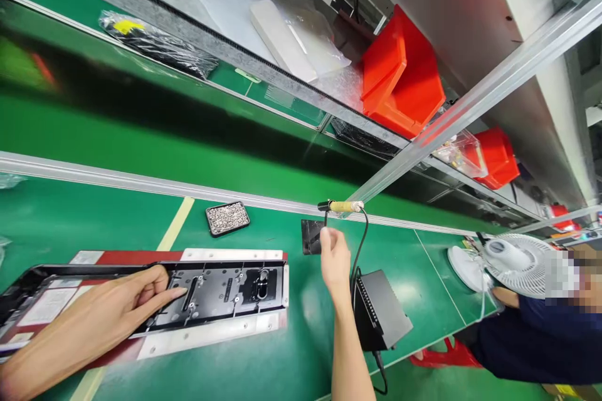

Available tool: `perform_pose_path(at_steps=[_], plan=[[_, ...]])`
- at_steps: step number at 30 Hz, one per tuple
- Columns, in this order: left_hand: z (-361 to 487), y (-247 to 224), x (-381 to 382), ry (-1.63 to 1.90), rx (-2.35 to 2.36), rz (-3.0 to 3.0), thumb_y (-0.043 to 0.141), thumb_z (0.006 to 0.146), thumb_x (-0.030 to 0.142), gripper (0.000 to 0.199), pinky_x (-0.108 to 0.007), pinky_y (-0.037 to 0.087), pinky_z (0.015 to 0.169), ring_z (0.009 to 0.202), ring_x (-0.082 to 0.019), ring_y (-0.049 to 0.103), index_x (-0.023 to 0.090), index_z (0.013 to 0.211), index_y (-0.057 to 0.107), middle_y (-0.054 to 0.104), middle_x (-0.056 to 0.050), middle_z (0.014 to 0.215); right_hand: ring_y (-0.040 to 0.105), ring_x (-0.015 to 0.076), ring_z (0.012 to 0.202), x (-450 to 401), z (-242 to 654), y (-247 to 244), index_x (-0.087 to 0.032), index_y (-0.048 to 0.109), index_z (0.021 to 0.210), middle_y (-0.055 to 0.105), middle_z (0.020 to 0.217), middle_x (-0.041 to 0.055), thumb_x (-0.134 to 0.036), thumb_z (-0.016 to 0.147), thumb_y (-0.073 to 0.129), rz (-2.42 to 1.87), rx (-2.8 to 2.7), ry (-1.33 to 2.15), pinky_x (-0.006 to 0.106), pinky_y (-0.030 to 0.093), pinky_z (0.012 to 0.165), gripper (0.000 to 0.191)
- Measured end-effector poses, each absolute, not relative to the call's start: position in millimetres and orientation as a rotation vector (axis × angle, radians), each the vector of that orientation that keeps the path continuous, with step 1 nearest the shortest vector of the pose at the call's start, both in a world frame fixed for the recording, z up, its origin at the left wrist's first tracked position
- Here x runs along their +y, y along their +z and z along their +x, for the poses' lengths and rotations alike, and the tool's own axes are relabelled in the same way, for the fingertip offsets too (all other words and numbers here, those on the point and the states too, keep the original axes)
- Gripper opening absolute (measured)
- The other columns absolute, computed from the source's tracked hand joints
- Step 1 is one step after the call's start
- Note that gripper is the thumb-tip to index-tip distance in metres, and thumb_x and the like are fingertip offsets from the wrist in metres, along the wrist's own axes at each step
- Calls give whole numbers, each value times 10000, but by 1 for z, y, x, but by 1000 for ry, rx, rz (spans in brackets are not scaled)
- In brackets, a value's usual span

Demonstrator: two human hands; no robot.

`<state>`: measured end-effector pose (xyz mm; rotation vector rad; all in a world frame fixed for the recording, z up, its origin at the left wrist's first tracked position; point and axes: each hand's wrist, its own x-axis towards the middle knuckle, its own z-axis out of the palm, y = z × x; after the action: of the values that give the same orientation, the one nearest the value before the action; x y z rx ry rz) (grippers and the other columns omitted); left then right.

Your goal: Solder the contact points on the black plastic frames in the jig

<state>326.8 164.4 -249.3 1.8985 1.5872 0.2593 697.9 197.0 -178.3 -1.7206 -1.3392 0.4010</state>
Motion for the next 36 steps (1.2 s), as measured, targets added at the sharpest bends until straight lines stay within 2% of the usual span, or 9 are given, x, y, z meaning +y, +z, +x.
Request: perform_pose_path(at_steps=[2,5,8,12,18,21,25,33,36], plan=[[326,-250,163,250,1579,1911,374,986,710,494,-288,357,617,573,-197,566,254,803,429,566,37,593,581,149,648,173,677,-181,-167,664,1004,687,773,12,-548,1029,499,-1807,-1494,502,282,410,621,415],[326,-249,163,258,1573,1918,362,1001,703,489,-290,346,623,582,-200,569,257,814,429,564,40,596,530,152,545,149,643,-186,-222,654,1008,610,607,-53,-536,1010,542,-1861,-1754,669,284,336,619,334],[326,-244,164,276,1574,1914,391,1004,684,474,-287,335,621,591,-196,586,252,818,448,588,41,616,543,183,544,142,617,-195,-213,611,1156,585,595,-53,-465,967,609,-1900,-1907,702,296,332,658,314],[327,-242,164,309,1560,1919,403,1020,640,456,-280,344,619,604,-182,596,242,806,466,622,35,656,532,207,549,144,603,-207,-160,532,1221,543,612,-40,-297,992,476,-1918,-1978,693,322,372,683,272],[324,-232,157,431,1538,1971,437,1030,584,391,-284,341,625,629,-172,580,246,841,490,622,44,711,423,179,499,137,608,-200,-175,404,1307,457,589,-88,-352,1052,350,-1880,-1948,709,295,324,590,315],[323,-216,146,532,1529,2066,430,1040,574,397,-295,330,624,646,-175,562,245,823,476,592,38,716,414,165,509,125,611,-191,-210,394,1311,536,640,-67,-433,1067,348,-1861,-1866,756,283,295,557,333],[324,-200,128,638,1484,2151,395,1076,522,374,-304,330,633,680,-165,559,241,850,489,593,27,785,500,160,548,108,612,-184,-221,413,1293,701,782,9,-514,1059,389,-1827,-1705,832,274,305,532,375],[328,-198,106,675,1473,2159,391,1103,451,329,-310,336,645,710,-149,563,232,877,490,583,20,835,570,165,545,88,614,-185,-204,463,1274,696,715,-9,-532,1035,447,-1836,-1640,718,272,339,535,406],[330,-199,103,670,1471,2158,394,1105,442,327,-310,339,656,709,-145,550,230,871,482,571,24,826,617,171,589,84,615,-185,-203,454,1279,726,774,14,-533,1036,442,-1817,-1644,757,272,389,559,410]])
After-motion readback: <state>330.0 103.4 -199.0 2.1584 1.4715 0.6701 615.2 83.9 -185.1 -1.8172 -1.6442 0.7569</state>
